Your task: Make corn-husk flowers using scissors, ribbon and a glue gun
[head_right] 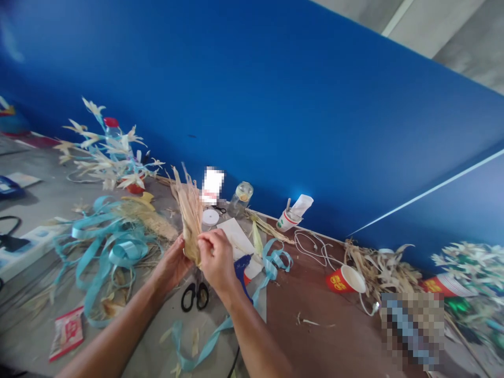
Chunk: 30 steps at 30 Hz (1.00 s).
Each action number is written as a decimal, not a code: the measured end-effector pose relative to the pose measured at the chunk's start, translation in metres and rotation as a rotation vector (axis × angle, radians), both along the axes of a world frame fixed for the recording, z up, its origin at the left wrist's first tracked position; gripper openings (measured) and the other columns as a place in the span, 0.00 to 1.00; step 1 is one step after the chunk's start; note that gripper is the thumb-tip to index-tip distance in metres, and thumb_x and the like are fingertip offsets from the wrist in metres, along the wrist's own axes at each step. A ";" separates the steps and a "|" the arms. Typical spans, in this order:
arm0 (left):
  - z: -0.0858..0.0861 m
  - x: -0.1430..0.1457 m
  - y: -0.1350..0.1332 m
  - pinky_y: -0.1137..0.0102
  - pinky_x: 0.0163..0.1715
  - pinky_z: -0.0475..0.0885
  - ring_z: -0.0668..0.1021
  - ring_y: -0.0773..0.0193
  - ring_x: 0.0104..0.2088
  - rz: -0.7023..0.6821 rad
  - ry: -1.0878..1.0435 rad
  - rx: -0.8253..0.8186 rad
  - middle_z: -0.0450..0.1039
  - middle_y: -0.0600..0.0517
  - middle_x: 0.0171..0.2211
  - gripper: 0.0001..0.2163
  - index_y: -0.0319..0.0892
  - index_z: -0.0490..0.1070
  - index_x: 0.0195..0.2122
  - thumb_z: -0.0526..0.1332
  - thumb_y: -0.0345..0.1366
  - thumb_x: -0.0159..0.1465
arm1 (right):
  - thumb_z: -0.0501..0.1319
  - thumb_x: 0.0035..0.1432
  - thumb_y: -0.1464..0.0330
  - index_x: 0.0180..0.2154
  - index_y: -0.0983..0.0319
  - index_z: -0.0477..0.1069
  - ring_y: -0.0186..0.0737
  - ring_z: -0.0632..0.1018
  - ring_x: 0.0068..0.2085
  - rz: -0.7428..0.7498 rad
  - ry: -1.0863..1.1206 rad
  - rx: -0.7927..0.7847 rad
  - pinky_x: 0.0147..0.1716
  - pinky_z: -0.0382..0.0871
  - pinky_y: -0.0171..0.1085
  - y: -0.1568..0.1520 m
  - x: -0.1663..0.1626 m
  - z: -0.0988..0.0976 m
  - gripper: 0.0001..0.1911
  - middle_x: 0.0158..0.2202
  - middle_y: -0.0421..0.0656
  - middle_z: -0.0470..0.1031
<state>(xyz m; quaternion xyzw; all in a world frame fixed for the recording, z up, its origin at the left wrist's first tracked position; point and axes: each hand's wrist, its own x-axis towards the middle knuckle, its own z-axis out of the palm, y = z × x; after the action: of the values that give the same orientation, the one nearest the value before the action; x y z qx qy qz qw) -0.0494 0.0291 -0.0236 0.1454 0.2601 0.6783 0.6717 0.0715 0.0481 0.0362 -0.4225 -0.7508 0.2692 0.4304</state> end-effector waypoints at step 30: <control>-0.008 -0.001 0.003 0.71 0.33 0.73 0.76 0.63 0.32 0.063 -0.020 -0.035 0.74 0.51 0.28 0.06 0.40 0.72 0.33 0.63 0.32 0.52 | 0.56 0.53 0.75 0.30 0.61 0.66 0.41 0.68 0.40 0.133 -0.408 0.181 0.42 0.63 0.39 -0.015 -0.024 -0.014 0.04 0.36 0.44 0.67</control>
<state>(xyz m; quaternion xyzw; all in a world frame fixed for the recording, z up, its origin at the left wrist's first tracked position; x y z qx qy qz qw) -0.0500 0.0324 -0.0321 0.1184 0.2697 0.6960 0.6548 0.0478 0.0333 0.0224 -0.3776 -0.8696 0.1375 0.2871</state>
